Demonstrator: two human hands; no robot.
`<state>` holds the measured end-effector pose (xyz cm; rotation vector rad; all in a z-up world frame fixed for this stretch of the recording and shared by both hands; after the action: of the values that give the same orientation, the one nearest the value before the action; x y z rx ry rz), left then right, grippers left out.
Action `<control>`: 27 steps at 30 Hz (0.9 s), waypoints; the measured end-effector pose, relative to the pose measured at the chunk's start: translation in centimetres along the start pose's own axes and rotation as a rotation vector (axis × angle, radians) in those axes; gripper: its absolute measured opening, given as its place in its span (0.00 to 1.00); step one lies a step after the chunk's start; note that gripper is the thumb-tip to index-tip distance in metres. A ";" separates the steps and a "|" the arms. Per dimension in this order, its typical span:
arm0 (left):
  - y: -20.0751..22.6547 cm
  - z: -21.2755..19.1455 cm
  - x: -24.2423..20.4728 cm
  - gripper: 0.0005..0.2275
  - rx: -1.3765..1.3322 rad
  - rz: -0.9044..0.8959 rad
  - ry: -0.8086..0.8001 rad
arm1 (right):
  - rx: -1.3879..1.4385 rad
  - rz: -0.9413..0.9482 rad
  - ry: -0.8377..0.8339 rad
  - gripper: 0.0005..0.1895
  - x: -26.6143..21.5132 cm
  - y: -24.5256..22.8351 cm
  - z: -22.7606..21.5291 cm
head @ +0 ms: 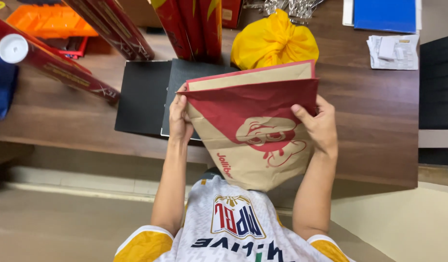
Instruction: Organizing badminton shuttlecock tubes by inspecting their labels and folding a paper bag.
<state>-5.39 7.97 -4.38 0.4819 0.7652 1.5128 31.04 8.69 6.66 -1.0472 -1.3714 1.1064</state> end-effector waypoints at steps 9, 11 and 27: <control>6.6 4.7 0.8 0.22 0.060 0.083 -0.078 | -0.052 0.050 -0.037 0.23 1.5 -0.4 2.9; 6.9 3.2 1.9 0.21 0.092 0.114 -0.069 | -0.041 0.068 -0.042 0.24 2.4 -0.7 3.6; 6.7 -5.8 3.6 0.09 0.286 0.074 0.048 | 0.064 0.041 0.058 0.16 4.1 1.9 9.4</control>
<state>-14.55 10.74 -4.11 0.6953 1.0178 1.4934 21.39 12.35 5.21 -1.0572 -1.2659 1.1349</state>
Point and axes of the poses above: each hand's wrist, its own x-axis towards the middle knuckle, its own z-axis out of the palm, y = z × x, the point moved 4 cm from there along x, towards the middle knuckle, and after that the axes turned 7 degrees about -z, right-handed, at the moved point
